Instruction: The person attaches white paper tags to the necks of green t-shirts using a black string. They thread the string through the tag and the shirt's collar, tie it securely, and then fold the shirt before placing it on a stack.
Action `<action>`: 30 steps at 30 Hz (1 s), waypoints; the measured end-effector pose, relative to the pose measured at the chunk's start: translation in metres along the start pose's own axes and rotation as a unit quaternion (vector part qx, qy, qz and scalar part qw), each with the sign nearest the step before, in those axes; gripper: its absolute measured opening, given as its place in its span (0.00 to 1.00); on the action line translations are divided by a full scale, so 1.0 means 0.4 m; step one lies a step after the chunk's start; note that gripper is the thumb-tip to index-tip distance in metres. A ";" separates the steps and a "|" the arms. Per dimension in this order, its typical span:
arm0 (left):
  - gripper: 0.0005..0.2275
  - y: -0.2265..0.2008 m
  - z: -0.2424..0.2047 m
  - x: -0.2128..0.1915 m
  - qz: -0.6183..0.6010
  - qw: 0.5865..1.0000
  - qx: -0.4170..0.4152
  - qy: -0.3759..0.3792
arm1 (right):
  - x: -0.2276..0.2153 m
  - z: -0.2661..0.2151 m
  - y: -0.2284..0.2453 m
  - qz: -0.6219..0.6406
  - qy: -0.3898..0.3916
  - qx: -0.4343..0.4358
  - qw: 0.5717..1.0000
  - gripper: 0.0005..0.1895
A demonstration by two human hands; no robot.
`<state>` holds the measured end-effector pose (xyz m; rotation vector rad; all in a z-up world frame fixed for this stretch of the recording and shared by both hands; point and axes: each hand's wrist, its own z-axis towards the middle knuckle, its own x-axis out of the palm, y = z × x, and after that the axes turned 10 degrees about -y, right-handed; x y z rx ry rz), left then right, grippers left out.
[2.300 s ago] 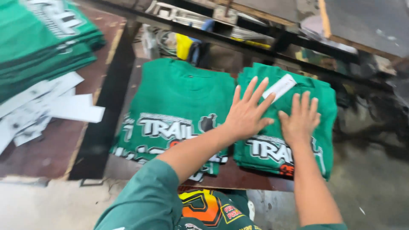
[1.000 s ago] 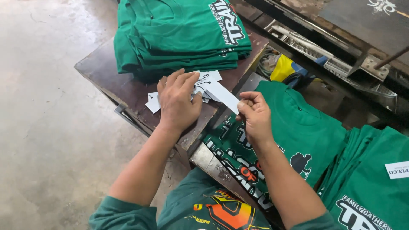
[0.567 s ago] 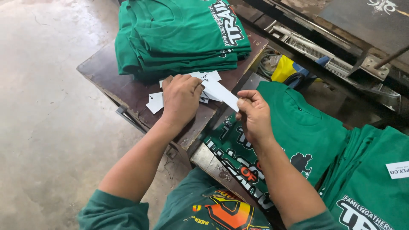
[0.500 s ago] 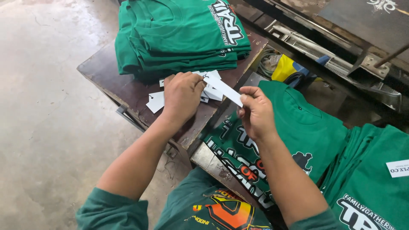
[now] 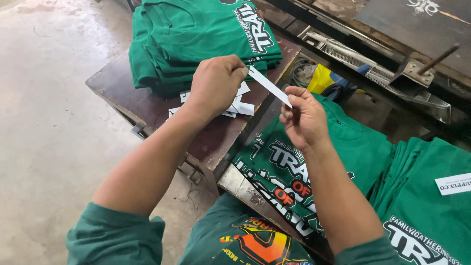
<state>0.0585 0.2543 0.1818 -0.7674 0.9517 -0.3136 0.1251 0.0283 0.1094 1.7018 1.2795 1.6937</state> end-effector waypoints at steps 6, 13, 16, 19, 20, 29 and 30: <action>0.06 -0.053 0.004 -0.002 -0.041 0.999 -0.012 0.033 | -0.035 -0.002 0.015 -0.004 -0.022 -0.036 0.999 0.08; 0.10 -0.155 0.005 0.054 -0.010 0.997 0.044 0.056 | -0.092 -0.020 0.048 -0.019 -0.093 -0.039 0.995 0.08; 0.10 -0.187 0.019 0.095 0.014 0.995 0.089 0.049 | -0.113 -0.024 0.063 -0.010 -0.085 -0.061 0.994 0.07; 0.12 -0.244 0.013 0.132 -0.026 0.995 0.055 0.078 | -0.123 -0.031 0.071 0.003 -0.123 -0.050 0.991 0.05; 0.09 -0.272 0.002 0.139 -0.050 0.992 0.001 0.113 | -0.123 -0.035 0.070 -0.043 -0.174 -0.075 0.981 0.08; 0.12 -0.303 -0.086 0.384 -0.298 0.905 -0.229 0.198 | -0.177 -0.103 0.003 -0.168 -0.146 -0.368 0.903 0.11; 0.14 -0.304 -0.094 0.405 -0.324 0.892 -0.258 0.179 | -0.176 -0.107 0.001 -0.151 -0.117 -0.287 0.939 0.17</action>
